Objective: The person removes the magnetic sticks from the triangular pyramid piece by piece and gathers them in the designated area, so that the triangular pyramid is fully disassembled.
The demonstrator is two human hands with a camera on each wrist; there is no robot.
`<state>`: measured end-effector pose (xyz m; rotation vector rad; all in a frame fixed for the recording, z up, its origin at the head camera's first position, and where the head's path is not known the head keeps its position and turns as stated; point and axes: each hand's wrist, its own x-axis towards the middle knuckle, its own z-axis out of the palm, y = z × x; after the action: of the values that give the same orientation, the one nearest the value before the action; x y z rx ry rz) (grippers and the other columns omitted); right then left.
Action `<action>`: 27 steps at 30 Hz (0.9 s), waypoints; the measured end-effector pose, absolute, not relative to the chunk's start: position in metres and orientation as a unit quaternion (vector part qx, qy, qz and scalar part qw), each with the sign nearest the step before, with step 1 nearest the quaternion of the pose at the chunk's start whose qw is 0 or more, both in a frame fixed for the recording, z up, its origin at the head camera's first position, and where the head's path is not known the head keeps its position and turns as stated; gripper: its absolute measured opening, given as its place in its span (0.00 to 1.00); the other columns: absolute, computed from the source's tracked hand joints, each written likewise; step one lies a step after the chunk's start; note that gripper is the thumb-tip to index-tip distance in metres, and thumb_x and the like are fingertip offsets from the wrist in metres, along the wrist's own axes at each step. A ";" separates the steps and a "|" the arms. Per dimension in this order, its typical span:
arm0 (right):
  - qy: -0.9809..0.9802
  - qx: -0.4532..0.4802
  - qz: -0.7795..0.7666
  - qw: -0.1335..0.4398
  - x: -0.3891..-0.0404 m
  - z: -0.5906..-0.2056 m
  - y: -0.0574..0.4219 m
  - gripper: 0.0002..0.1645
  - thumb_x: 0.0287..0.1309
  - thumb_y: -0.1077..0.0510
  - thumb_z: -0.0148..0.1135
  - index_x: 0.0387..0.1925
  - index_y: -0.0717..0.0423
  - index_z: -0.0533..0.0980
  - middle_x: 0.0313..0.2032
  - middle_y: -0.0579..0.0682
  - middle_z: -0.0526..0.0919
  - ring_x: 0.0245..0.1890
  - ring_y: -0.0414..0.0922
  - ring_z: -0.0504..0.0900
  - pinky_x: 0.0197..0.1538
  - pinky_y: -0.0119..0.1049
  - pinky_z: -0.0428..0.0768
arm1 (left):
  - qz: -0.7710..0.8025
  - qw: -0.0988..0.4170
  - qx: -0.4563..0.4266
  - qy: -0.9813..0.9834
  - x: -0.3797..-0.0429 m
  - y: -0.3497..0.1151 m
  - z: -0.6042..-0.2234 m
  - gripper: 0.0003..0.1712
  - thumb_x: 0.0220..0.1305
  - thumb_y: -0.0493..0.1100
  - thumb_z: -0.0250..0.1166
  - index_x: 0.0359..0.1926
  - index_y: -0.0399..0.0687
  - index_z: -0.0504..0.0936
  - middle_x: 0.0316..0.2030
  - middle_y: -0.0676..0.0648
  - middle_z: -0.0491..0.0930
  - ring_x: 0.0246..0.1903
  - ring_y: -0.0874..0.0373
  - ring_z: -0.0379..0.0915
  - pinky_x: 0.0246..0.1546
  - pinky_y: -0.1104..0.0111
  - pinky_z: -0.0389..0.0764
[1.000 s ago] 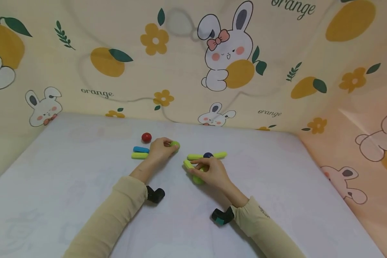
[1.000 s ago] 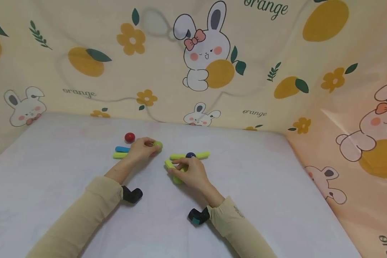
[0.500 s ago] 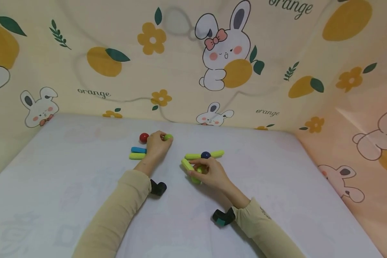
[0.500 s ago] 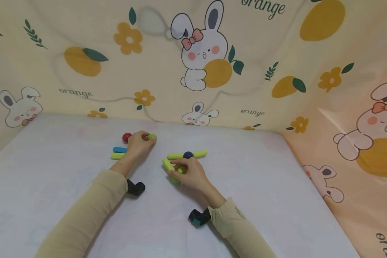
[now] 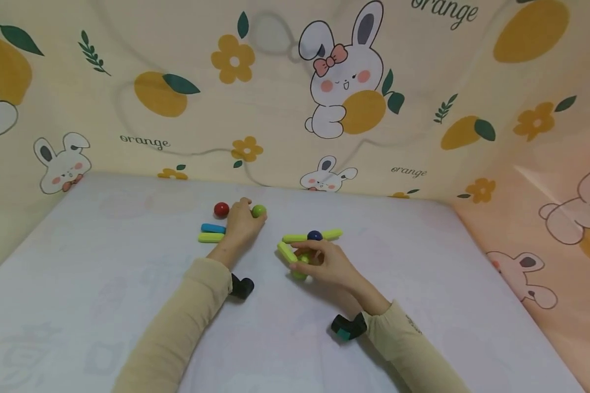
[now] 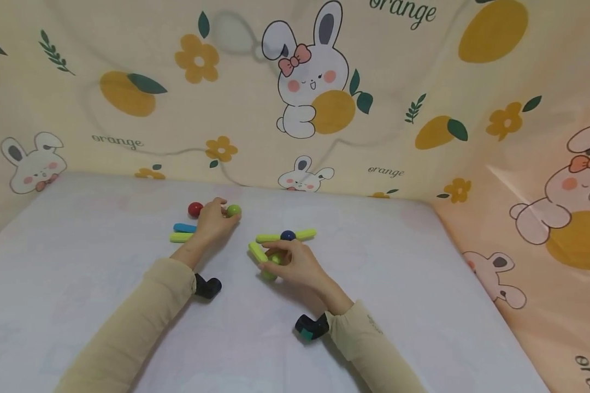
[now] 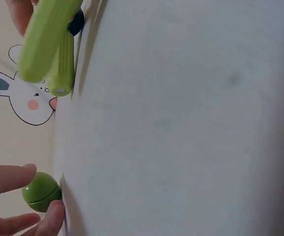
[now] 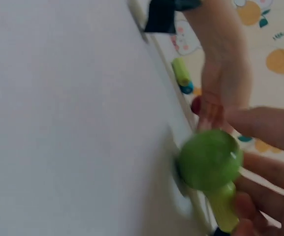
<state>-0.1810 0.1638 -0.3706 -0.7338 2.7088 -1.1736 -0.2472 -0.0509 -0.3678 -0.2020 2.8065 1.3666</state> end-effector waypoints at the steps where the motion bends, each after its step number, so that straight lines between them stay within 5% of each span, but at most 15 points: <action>1: 0.887 -0.246 -0.387 0.056 -0.181 -0.370 0.166 0.26 0.51 0.52 0.72 0.53 0.55 0.79 0.42 0.47 0.86 0.34 0.41 0.75 0.36 0.28 0.71 | 0.438 0.008 -0.062 0.897 -0.246 -0.052 -0.367 0.33 0.65 0.43 0.62 0.65 0.32 0.62 0.53 0.34 0.70 0.53 0.45 0.67 0.59 0.55 0.71; 8: 0.873 -0.290 -0.386 0.070 -0.181 -0.367 0.175 0.26 0.50 0.52 0.73 0.51 0.56 0.79 0.42 0.49 0.83 0.36 0.46 0.75 0.34 0.28 0.71 | 0.441 0.010 -0.053 0.896 -0.238 -0.057 -0.365 0.34 0.64 0.43 0.63 0.64 0.33 0.61 0.56 0.34 0.68 0.56 0.43 0.66 0.60 0.54 0.70; 15: 0.866 -0.309 -0.387 0.064 -0.180 -0.372 0.177 0.21 0.50 0.54 0.73 0.47 0.53 0.81 0.44 0.48 0.83 0.35 0.48 0.75 0.34 0.29 0.73 | 0.432 0.013 -0.016 0.902 -0.222 -0.059 -0.362 0.25 0.61 0.43 0.66 0.55 0.33 0.72 0.51 0.35 0.72 0.50 0.45 0.70 0.53 0.57 0.74; 27: 0.852 -0.309 -0.414 0.079 -0.187 -0.380 0.178 0.20 0.49 0.55 0.73 0.47 0.52 0.83 0.45 0.47 0.83 0.37 0.46 0.75 0.38 0.31 0.74 | 0.406 0.105 0.117 0.900 -0.207 -0.056 -0.365 0.21 0.59 0.41 0.67 0.53 0.38 0.78 0.49 0.39 0.79 0.47 0.48 0.76 0.52 0.58 0.75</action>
<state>-0.1868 0.1782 -0.3797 -0.9259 2.5512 -1.2407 -0.2069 -0.0562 -0.3651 0.3449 2.6539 1.1965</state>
